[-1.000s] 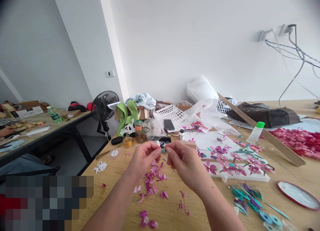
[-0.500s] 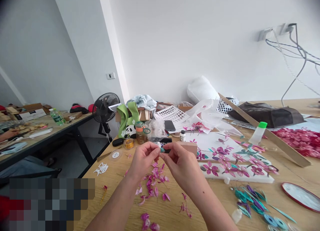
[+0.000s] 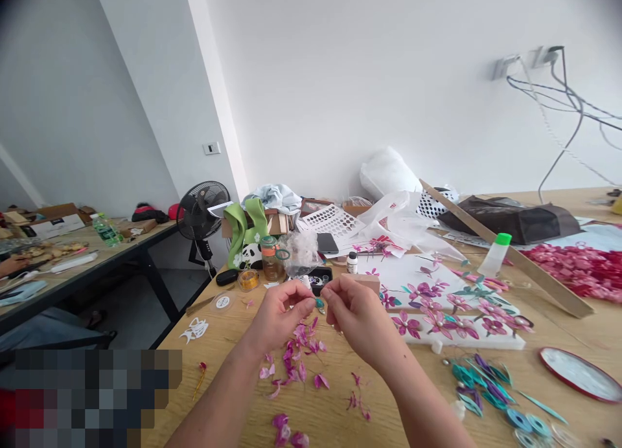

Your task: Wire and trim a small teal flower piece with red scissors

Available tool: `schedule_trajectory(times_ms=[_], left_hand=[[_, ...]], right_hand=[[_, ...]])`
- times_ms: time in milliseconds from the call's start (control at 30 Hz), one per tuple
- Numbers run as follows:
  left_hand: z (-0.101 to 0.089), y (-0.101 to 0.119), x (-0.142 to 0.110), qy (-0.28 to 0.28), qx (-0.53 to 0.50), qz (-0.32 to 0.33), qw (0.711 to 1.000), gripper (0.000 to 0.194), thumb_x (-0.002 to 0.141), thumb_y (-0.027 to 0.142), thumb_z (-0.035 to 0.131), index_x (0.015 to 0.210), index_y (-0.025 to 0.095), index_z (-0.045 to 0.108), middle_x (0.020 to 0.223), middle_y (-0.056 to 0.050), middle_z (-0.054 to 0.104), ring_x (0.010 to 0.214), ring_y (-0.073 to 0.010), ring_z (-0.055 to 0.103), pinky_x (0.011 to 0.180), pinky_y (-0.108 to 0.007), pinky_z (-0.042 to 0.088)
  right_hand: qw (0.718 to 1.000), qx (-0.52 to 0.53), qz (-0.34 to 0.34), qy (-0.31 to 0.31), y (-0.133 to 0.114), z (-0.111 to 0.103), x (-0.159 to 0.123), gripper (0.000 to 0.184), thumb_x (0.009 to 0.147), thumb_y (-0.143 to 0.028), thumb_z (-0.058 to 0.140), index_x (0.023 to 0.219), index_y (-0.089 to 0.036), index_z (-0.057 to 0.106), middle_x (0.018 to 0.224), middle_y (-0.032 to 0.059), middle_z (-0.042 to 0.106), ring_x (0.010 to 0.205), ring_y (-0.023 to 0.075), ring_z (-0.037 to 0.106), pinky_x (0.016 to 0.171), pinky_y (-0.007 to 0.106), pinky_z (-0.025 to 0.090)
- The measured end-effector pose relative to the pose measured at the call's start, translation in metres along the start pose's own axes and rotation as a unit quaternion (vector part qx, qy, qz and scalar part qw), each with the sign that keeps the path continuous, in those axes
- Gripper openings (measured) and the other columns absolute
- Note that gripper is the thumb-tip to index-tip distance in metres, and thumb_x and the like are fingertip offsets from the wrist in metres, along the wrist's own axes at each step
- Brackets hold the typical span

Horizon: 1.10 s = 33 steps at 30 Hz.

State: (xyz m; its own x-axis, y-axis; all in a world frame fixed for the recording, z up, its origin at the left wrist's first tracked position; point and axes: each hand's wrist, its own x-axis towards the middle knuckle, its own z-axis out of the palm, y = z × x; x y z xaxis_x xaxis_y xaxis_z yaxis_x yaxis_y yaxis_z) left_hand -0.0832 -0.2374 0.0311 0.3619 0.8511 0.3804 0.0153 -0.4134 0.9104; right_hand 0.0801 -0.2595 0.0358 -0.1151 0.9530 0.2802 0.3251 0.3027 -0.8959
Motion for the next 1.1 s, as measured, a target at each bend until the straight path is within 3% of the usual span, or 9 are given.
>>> schedule_trajectory(times_ms=[300, 567, 667, 867, 1100], left_hand=[[0.002, 0.000, 0.002, 0.015, -0.196, -0.079, 0.977, 0.029, 0.067, 0.038, 0.074, 0.068, 0.013, 0.060, 0.054, 0.000, 0.053, 0.051, -0.0093, 0.047, 0.053, -0.024, 0.036], [0.007, -0.008, 0.006, 0.063, -0.343, -0.139, 0.927, 0.024, 0.065, 0.029, 0.076, 0.066, 0.012, 0.059, 0.055, 0.000, 0.054, 0.048, -0.0069, 0.047, 0.049, -0.021, 0.033], [0.007, -0.010, 0.007, 0.096, -0.357, -0.144, 0.918, 0.023, 0.064, 0.027, 0.076, 0.065, 0.012, 0.059, 0.056, 0.001, 0.054, 0.048, -0.0060, 0.046, 0.048, -0.020, 0.033], [0.012, -0.006, 0.007, 0.123, -0.333, -0.136, 0.925, 0.024, 0.063, 0.028, 0.076, 0.064, 0.012, 0.059, 0.054, 0.001, 0.053, 0.047, -0.0062, 0.045, 0.049, -0.020, 0.033], [0.017, -0.007, 0.007, 0.136, -0.314, -0.144, 0.929, 0.028, 0.060, 0.032, 0.077, 0.064, 0.011, 0.059, 0.053, 0.002, 0.052, 0.045, -0.0061, 0.044, 0.048, -0.021, 0.031]], right_hand=[[0.995, 0.083, 0.044, -0.019, -0.010, -0.001, -0.001, 0.034, 0.084, -0.051, 0.052, 0.071, -0.020, 0.048, 0.051, -0.0027, 0.055, 0.044, 0.0106, 0.046, 0.044, 0.023, 0.035], [0.995, 0.068, 0.079, -0.005, 0.004, 0.002, 0.004, 0.033, 0.084, -0.053, 0.049, 0.078, -0.020, 0.049, 0.051, -0.0025, 0.056, 0.044, 0.0120, 0.046, 0.044, 0.024, 0.034], [0.994, 0.078, 0.075, 0.032, 0.006, 0.002, 0.006, 0.035, 0.083, -0.055, 0.050, 0.081, -0.020, 0.051, 0.051, -0.0028, 0.055, 0.042, 0.0114, 0.044, 0.042, 0.024, 0.031], [0.986, 0.135, 0.096, -0.005, 0.003, 0.013, 0.004, 0.039, 0.076, -0.056, 0.060, 0.079, -0.018, 0.055, 0.049, -0.0032, 0.052, 0.043, 0.0101, 0.043, 0.042, 0.022, 0.031], [0.971, 0.219, 0.091, 0.012, 0.003, 0.018, 0.004, 0.040, 0.075, -0.054, 0.065, 0.083, -0.017, 0.054, 0.051, -0.0046, 0.049, 0.044, 0.0088, 0.038, 0.043, 0.022, 0.028]])
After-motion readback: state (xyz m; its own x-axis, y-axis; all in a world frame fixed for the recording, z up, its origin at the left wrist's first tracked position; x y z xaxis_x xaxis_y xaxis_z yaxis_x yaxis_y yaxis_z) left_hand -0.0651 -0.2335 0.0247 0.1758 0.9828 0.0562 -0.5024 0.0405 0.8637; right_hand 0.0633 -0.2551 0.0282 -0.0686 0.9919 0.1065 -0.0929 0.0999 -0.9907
